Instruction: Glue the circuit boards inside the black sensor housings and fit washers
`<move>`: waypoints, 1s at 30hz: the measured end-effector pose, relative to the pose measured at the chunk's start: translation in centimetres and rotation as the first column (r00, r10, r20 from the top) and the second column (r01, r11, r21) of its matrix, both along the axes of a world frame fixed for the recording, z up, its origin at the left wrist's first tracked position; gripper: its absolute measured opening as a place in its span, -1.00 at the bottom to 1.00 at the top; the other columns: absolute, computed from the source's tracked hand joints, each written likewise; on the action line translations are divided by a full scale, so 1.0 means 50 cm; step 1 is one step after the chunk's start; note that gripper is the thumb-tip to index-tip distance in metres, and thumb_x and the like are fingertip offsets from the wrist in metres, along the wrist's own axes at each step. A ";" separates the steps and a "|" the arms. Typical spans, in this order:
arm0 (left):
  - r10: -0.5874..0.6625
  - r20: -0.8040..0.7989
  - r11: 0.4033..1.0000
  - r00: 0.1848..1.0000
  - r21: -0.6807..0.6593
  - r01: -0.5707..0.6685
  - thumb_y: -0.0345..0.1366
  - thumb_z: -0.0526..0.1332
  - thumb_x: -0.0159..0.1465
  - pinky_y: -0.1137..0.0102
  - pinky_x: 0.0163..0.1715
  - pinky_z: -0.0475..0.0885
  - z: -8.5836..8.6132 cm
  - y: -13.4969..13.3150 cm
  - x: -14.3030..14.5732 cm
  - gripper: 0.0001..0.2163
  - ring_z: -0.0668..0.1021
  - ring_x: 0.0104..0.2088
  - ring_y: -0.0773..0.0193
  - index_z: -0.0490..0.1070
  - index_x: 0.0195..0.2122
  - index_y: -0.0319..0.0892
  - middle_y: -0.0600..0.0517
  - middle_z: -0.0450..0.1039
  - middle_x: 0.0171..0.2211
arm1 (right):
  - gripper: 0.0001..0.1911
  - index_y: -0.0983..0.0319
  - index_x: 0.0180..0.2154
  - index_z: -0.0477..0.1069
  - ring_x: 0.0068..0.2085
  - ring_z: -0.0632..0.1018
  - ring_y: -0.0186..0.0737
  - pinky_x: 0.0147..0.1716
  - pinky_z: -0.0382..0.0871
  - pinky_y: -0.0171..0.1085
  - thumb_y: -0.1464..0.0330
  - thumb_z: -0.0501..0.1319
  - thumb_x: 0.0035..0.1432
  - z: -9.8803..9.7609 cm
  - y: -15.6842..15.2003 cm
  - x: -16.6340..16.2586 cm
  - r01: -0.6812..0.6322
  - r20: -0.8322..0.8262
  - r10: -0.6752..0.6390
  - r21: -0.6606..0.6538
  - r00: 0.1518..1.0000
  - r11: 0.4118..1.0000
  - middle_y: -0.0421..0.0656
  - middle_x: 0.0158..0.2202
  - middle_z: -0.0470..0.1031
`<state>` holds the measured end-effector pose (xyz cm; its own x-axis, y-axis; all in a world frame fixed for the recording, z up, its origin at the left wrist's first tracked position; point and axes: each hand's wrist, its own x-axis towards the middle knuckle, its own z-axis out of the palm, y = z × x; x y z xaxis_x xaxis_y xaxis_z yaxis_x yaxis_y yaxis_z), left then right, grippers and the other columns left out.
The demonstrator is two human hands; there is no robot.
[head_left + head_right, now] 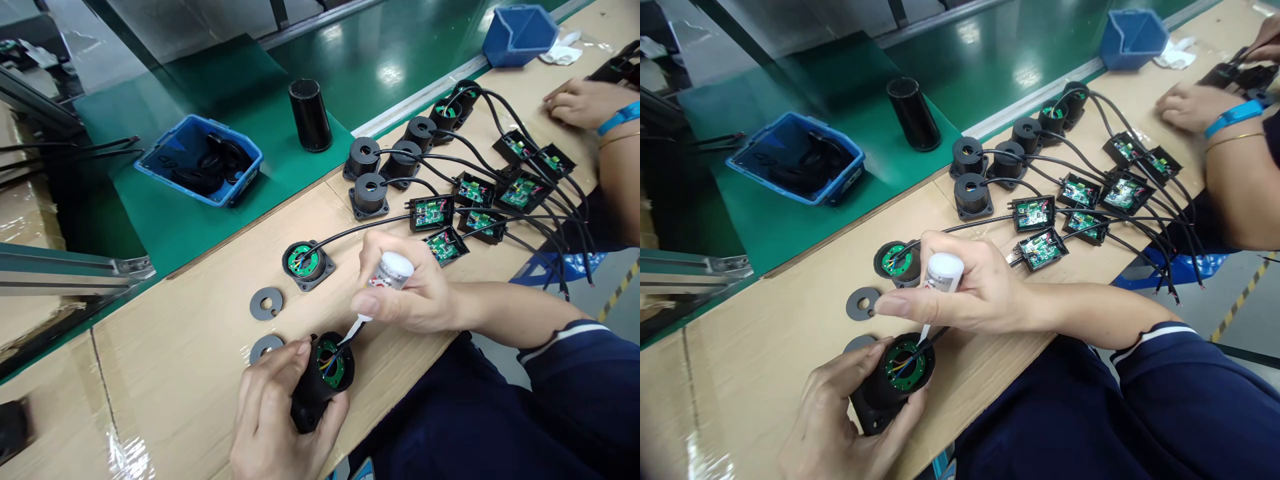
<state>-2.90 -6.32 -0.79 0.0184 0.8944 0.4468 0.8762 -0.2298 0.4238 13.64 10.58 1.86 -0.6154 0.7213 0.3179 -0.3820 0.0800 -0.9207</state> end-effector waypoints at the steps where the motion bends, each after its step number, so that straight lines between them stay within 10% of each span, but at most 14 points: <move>1: -0.003 -0.001 1.000 1.000 0.000 0.003 -0.38 0.43 0.18 0.25 -0.05 0.51 0.000 0.000 0.000 -0.56 0.56 -0.06 0.11 0.34 0.05 -0.26 -0.14 0.49 -0.10 | -0.61 0.22 -0.48 0.22 -0.54 0.23 -0.52 -0.52 0.19 -0.43 0.39 0.43 0.16 -0.001 0.001 -0.001 0.000 0.017 0.000 0.013 1.000 1.000 -0.37 -0.53 0.25; 20: 0.003 0.082 0.996 0.997 -0.092 0.005 -0.34 0.40 0.20 0.35 -0.07 0.55 0.001 -0.005 0.002 -0.61 0.60 -0.09 0.19 0.34 0.02 -0.24 -0.10 0.51 -0.13 | -0.59 0.25 -0.44 0.27 -0.53 0.24 -0.51 -0.55 0.09 -0.44 0.32 0.50 0.14 -0.017 0.009 -0.001 0.084 0.040 -0.107 0.375 0.994 0.923 -0.38 -0.55 0.20; 30: 0.042 0.168 0.966 0.985 -0.258 0.002 -0.21 0.33 0.29 0.34 -0.04 0.58 -0.008 0.001 0.002 -0.55 0.62 -0.03 0.19 0.34 0.18 -0.15 -0.09 0.53 -0.02 | -0.59 0.23 -0.46 0.25 -0.53 0.29 -0.50 -0.53 0.19 -0.46 0.26 0.41 0.25 -0.019 0.019 -0.006 0.115 0.023 -0.113 -0.090 0.993 0.989 -0.36 -0.56 0.25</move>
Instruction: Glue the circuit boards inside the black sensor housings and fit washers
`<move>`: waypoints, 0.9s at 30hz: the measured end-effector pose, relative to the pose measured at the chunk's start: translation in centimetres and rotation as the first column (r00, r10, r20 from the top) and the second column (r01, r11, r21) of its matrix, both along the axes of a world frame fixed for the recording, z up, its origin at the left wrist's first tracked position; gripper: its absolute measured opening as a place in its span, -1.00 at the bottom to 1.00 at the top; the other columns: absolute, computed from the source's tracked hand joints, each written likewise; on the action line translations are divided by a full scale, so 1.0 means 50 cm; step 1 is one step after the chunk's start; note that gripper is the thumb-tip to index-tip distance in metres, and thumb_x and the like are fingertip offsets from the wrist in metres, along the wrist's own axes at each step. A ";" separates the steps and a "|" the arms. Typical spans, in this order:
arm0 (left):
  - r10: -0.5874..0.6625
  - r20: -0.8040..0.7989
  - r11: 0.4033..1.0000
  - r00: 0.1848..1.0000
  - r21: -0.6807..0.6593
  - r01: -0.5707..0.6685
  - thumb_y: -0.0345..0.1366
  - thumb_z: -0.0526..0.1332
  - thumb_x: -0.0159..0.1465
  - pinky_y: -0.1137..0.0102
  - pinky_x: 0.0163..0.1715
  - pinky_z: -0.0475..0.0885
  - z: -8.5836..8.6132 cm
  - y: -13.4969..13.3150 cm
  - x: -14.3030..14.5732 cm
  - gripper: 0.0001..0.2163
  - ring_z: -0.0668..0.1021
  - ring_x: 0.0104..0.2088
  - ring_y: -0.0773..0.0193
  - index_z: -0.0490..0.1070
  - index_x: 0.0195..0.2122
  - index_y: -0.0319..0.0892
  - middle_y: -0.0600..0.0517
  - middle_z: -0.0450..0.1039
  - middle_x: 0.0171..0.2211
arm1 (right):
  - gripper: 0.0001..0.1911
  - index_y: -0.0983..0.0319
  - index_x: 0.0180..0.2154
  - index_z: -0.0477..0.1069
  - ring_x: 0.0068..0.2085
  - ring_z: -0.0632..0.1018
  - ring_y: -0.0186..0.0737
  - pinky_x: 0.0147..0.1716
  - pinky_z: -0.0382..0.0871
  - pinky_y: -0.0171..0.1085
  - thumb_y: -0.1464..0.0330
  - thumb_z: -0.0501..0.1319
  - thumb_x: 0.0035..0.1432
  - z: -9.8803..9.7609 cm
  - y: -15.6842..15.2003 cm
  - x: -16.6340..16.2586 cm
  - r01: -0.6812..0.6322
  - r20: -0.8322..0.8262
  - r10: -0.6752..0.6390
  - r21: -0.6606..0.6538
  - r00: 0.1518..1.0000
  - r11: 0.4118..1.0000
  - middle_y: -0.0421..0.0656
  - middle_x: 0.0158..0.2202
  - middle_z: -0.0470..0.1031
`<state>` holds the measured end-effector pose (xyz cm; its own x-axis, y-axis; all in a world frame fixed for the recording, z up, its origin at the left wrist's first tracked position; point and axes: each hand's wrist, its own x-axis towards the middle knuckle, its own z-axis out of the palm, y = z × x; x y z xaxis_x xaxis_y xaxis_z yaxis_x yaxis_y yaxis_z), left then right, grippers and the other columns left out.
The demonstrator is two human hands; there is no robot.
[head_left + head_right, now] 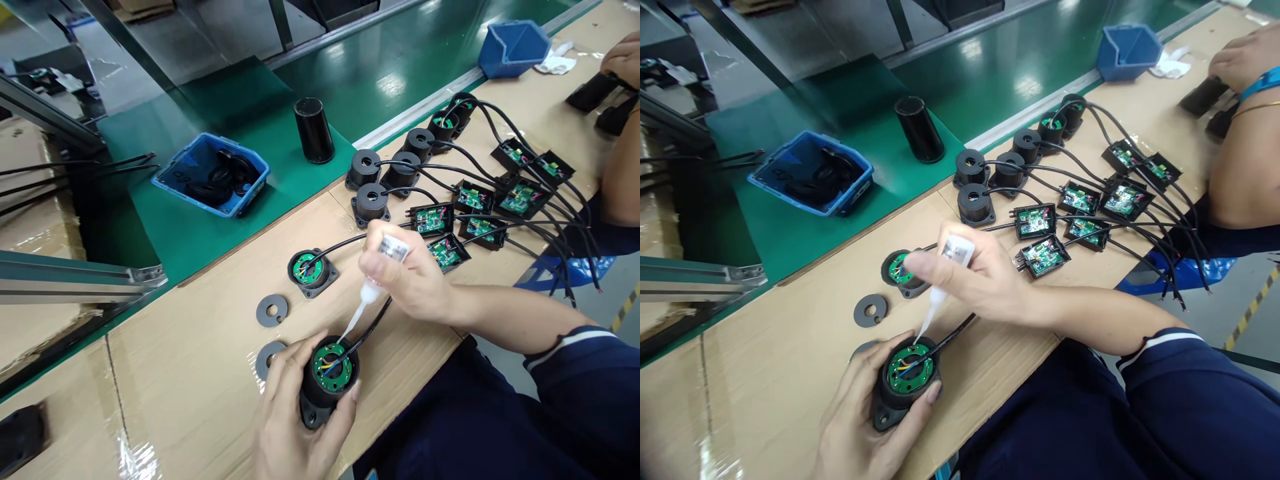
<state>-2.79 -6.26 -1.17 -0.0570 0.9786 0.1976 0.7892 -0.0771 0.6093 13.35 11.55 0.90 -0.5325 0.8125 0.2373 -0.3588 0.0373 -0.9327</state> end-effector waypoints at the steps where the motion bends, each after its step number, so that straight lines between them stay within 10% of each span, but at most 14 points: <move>1: 0.012 0.039 1.000 0.999 -0.028 -0.011 -0.19 0.33 0.30 0.32 -0.04 0.59 -0.007 0.001 0.002 -0.56 0.62 0.00 0.17 0.34 0.18 -0.12 -0.09 0.53 -0.01 | -0.58 0.23 -0.46 0.24 -0.53 0.30 -0.49 -0.54 0.20 -0.45 0.20 0.39 0.28 -0.003 0.005 -0.001 0.021 -0.015 -0.022 -0.042 1.000 0.999 -0.35 -0.56 0.26; 10: -0.089 0.175 0.990 0.980 -0.096 0.107 0.04 0.34 0.27 -0.02 0.12 0.53 -0.026 0.024 -0.011 -0.49 0.47 0.28 -0.09 0.31 0.18 0.03 -0.11 0.53 0.15 | -0.47 0.21 -0.48 0.23 -0.60 0.29 -0.49 -0.65 0.12 -0.46 -0.01 0.35 0.25 0.006 0.047 -0.010 0.143 0.001 -0.145 -0.170 0.989 0.975 -0.34 -0.59 0.27; 16: 0.270 0.185 0.962 0.945 -0.103 -0.254 0.10 0.41 0.16 -0.13 0.19 0.43 -0.024 0.140 -0.089 -0.32 0.48 0.25 -0.13 0.25 0.20 -0.08 -0.19 0.40 0.24 | -0.49 0.22 -0.48 0.22 -0.57 0.24 -0.51 -0.54 0.22 -0.45 0.04 0.34 0.29 0.024 0.073 -0.039 0.115 -0.012 -0.117 -0.075 0.993 0.990 -0.36 -0.56 0.20; 20: 0.165 0.236 0.981 0.958 -0.143 -0.134 0.03 0.39 0.20 -0.11 0.19 0.44 -0.061 0.208 -0.089 -0.49 0.49 0.25 -0.10 0.26 0.04 -0.08 -0.18 0.48 0.17 | -0.48 0.21 -0.47 0.19 -0.56 0.24 -0.49 -0.51 0.22 -0.42 0.03 0.35 0.27 0.024 0.081 -0.049 0.138 0.023 -0.137 -0.038 0.990 0.990 -0.36 -0.55 0.21; 27: 0.021 -0.033 0.975 0.999 0.223 -0.013 -0.23 0.37 0.27 0.23 -0.10 0.59 -0.036 0.184 -0.070 -0.59 0.61 -0.07 0.12 0.28 0.07 -0.18 -0.10 0.47 -0.12 | -0.49 0.21 -0.48 0.20 -0.52 0.25 -0.46 -0.53 0.12 -0.39 0.10 0.43 0.21 0.022 0.083 -0.040 0.158 0.093 -0.169 0.116 0.981 0.981 -0.35 -0.56 0.18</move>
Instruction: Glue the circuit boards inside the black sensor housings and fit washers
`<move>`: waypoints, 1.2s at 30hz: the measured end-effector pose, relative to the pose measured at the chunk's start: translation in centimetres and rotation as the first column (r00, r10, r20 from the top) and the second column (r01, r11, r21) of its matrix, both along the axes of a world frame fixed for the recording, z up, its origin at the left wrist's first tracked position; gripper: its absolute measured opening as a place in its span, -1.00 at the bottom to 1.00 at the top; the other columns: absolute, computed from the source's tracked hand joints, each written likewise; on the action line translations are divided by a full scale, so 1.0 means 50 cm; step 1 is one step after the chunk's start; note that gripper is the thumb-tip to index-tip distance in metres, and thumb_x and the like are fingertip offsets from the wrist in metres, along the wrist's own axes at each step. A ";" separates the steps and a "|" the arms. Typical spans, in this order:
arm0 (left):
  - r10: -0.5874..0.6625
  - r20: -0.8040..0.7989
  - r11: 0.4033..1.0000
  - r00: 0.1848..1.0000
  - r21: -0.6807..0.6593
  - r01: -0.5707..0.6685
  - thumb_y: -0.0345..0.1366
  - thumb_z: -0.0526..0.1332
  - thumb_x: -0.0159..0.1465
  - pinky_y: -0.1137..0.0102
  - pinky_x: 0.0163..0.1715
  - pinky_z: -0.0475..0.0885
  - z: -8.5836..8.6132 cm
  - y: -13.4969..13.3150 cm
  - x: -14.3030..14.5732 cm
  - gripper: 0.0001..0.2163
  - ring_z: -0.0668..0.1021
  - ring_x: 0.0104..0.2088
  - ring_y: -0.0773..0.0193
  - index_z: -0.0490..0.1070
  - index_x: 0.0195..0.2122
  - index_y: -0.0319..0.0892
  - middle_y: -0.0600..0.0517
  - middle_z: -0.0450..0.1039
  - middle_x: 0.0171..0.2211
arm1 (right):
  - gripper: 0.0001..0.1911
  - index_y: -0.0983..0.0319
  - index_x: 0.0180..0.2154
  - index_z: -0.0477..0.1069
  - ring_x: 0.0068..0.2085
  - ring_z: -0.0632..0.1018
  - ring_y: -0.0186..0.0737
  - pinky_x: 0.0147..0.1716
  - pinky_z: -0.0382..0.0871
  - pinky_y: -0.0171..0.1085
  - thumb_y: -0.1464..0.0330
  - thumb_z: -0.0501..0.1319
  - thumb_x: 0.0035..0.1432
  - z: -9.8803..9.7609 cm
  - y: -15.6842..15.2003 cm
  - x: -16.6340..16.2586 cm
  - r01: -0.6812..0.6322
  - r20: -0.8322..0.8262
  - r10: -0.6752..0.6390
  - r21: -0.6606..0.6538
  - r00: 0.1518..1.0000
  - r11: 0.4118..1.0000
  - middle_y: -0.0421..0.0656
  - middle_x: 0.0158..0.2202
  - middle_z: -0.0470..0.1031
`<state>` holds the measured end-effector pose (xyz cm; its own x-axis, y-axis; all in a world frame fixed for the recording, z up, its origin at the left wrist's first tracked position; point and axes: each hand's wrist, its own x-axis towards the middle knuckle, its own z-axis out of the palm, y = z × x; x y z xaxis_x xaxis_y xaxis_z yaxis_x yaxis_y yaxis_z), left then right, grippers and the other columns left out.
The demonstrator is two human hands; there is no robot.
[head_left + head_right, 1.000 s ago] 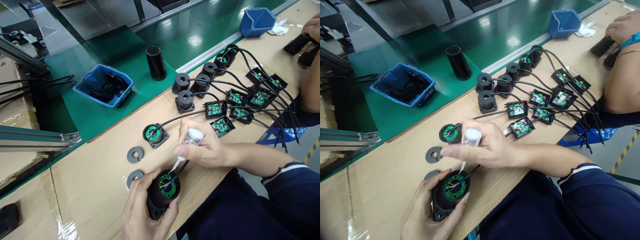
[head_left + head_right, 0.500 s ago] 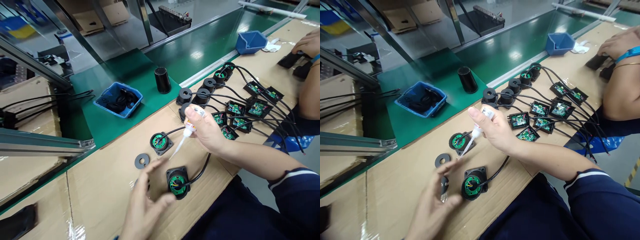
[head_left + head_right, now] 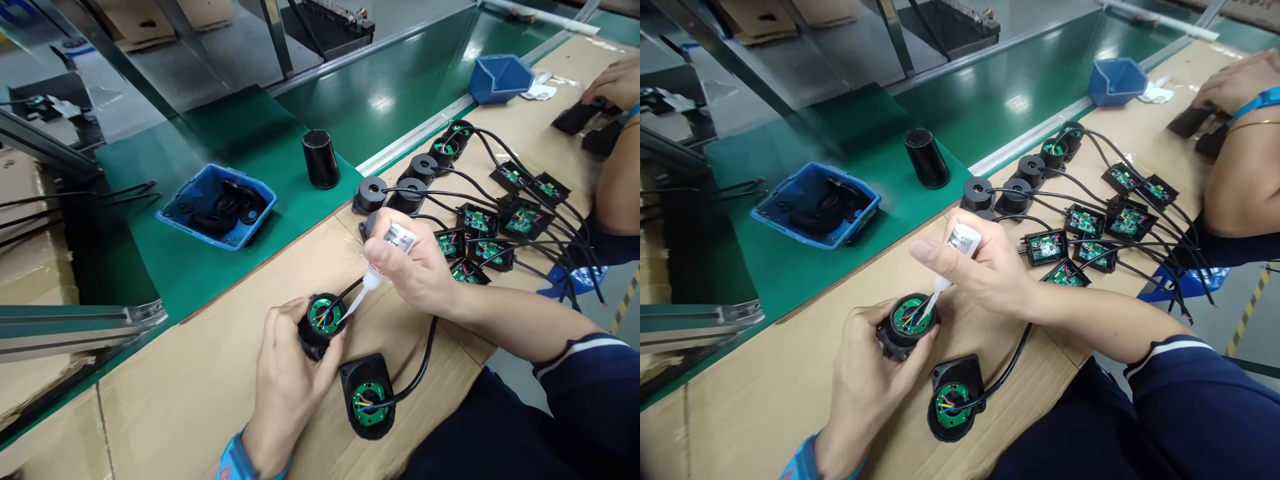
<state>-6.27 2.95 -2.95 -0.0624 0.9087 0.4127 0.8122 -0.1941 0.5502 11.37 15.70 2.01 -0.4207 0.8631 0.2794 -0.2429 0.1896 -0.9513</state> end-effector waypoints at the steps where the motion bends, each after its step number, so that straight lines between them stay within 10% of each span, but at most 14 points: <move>1: -0.021 -0.036 0.999 0.999 0.039 0.022 -0.27 0.37 0.27 0.26 -0.10 0.59 0.006 -0.004 0.000 -0.58 0.60 -0.08 0.14 0.28 0.09 -0.20 -0.10 0.45 -0.13 | -0.50 0.21 -0.47 0.20 -0.52 0.24 -0.46 -0.53 0.11 -0.39 0.11 0.43 0.21 0.000 0.000 0.002 0.000 0.007 -0.001 0.012 1.000 1.000 -0.35 -0.56 0.17; 36: -0.031 0.069 0.998 0.997 0.062 0.026 -0.42 0.42 0.18 0.25 -0.04 0.67 0.042 -0.023 0.012 -0.63 0.67 -0.02 0.12 0.34 -0.03 -0.19 -0.18 0.56 -0.04 | -0.56 0.23 -0.48 0.27 -0.51 0.20 -0.49 -0.55 0.07 -0.38 0.21 0.46 0.19 -0.015 -0.004 0.016 -0.044 0.115 0.015 0.256 0.993 0.966 -0.37 -0.54 0.17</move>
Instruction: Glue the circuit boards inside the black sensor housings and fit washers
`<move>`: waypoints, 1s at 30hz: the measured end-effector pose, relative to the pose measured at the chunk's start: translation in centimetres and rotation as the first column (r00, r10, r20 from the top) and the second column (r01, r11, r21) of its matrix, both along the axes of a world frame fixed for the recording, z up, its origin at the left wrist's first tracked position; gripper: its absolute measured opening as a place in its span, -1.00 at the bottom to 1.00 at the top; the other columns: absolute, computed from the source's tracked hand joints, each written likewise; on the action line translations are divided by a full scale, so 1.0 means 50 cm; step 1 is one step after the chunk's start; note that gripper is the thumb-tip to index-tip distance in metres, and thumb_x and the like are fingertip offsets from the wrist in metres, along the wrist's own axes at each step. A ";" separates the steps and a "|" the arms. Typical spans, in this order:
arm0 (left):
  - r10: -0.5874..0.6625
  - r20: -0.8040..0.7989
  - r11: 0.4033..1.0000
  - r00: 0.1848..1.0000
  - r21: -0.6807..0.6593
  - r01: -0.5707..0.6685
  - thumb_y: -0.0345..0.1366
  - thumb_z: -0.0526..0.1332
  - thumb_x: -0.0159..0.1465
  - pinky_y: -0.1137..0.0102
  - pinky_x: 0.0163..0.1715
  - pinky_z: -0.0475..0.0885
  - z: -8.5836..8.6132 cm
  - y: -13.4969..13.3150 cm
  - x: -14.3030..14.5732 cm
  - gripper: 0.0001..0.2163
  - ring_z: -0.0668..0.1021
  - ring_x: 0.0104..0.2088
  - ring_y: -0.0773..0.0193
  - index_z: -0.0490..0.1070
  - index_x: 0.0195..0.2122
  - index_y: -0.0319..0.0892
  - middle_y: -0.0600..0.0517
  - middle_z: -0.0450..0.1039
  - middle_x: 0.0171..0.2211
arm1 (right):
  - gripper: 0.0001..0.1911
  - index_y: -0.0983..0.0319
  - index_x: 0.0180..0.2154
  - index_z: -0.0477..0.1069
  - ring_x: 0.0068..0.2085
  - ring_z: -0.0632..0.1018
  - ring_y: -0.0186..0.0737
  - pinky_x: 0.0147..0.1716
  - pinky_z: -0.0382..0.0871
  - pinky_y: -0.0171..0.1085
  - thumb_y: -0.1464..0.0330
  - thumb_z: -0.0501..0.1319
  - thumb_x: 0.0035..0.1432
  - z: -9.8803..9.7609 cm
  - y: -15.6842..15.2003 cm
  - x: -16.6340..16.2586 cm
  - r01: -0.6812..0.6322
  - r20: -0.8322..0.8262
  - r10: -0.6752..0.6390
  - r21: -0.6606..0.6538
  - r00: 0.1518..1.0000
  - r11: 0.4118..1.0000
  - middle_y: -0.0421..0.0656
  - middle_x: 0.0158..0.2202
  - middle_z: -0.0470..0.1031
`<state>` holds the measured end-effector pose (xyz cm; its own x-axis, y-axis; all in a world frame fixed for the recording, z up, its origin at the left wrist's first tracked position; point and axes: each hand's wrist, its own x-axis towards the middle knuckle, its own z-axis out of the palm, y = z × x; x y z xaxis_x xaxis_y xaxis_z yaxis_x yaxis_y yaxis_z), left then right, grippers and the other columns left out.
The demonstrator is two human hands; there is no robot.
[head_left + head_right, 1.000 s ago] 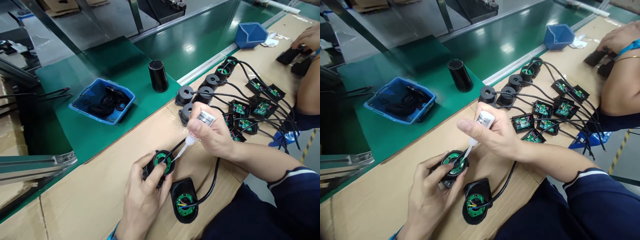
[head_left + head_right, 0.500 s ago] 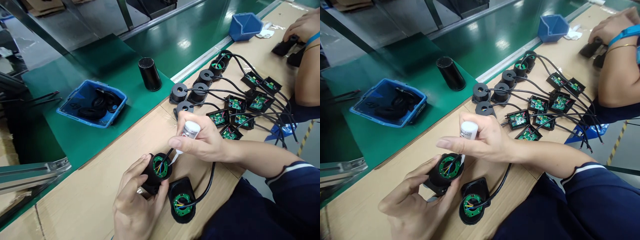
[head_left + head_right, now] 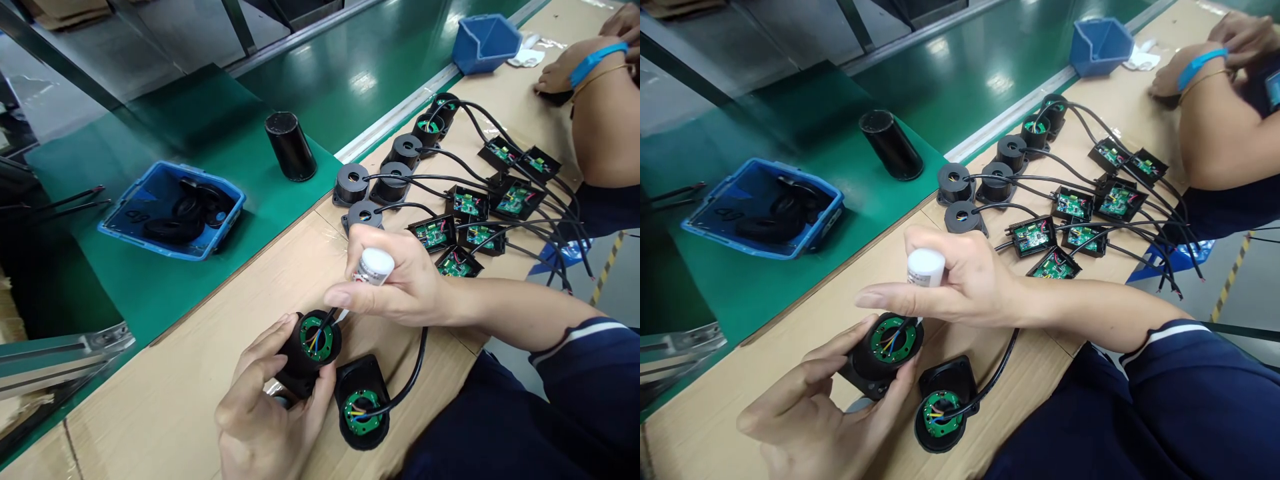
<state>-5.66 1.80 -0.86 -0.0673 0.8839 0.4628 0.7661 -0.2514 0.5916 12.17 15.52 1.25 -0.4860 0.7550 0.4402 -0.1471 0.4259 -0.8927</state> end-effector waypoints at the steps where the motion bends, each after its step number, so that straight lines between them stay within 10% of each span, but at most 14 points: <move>1: -0.003 -0.001 1.000 1.000 -0.006 0.003 -0.42 0.41 0.18 0.23 -0.05 0.67 0.001 0.000 0.000 -0.59 0.67 -0.02 0.11 0.34 0.02 -0.19 -0.18 0.56 -0.04 | -0.57 0.23 -0.48 0.27 -0.51 0.20 -0.49 -0.55 0.07 -0.37 0.20 0.46 0.19 -0.001 0.000 0.000 0.007 0.006 -0.007 0.022 1.000 1.000 -0.36 -0.54 0.17; 30: -0.006 -0.020 1.000 1.000 -0.007 0.006 -0.44 0.42 0.17 0.24 -0.07 0.67 0.000 0.000 0.003 -0.55 0.67 -0.03 0.13 0.34 0.05 -0.18 -0.15 0.55 -0.04 | -0.54 0.24 -0.48 0.24 -0.51 0.18 -0.50 -0.55 0.05 -0.39 0.20 0.46 0.20 -0.001 -0.009 0.003 -0.024 0.000 0.024 0.031 1.000 0.999 -0.37 -0.54 0.13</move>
<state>-5.52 1.80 -0.86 -0.0533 0.8874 0.4580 0.7761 -0.2518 0.5781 12.33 15.06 1.20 -0.5037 0.7289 0.4638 -0.1579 0.4501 -0.8789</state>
